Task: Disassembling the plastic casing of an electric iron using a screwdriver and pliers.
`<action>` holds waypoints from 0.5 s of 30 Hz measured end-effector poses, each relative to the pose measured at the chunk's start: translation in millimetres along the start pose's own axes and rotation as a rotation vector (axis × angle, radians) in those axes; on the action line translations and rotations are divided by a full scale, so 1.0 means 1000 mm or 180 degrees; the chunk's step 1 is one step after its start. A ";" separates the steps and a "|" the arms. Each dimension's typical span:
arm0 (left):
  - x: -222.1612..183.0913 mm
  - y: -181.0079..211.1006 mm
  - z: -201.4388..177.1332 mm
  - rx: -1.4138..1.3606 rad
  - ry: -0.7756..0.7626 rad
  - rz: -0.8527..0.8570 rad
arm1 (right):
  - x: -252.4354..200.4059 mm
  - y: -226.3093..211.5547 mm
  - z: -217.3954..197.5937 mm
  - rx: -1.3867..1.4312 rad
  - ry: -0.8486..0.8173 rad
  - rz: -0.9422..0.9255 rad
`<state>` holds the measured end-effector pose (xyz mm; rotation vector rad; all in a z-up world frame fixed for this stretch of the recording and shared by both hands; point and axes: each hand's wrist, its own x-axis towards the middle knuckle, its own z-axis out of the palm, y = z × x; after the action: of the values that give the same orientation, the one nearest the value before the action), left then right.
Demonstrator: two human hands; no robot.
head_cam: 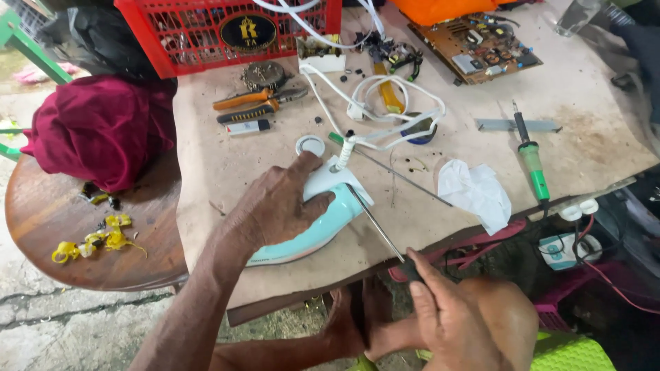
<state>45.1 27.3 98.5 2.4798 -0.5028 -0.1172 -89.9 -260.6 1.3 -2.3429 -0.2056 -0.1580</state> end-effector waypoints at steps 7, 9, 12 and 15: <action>-0.001 0.002 -0.001 0.0089 0.0020 -0.0090 | 0.096 -0.015 -0.120 -0.0463 -0.1034 -0.0633; -0.003 0.005 -0.001 0.0106 -0.0066 -0.0219 | 0.122 -0.016 -0.140 -0.0958 -0.1384 0.0062; -0.003 0.007 -0.001 0.0131 -0.0076 -0.0282 | 0.124 -0.043 -0.145 -0.1688 -0.1131 -0.0577; -0.001 0.003 0.001 0.0135 0.0015 -0.0178 | 0.105 -0.060 -0.135 -0.2441 -0.1112 -0.0698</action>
<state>42.9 24.4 99.5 2.5359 -0.4381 -0.1241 -6.1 -304.9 155.7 -3.0974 -0.6736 0.0911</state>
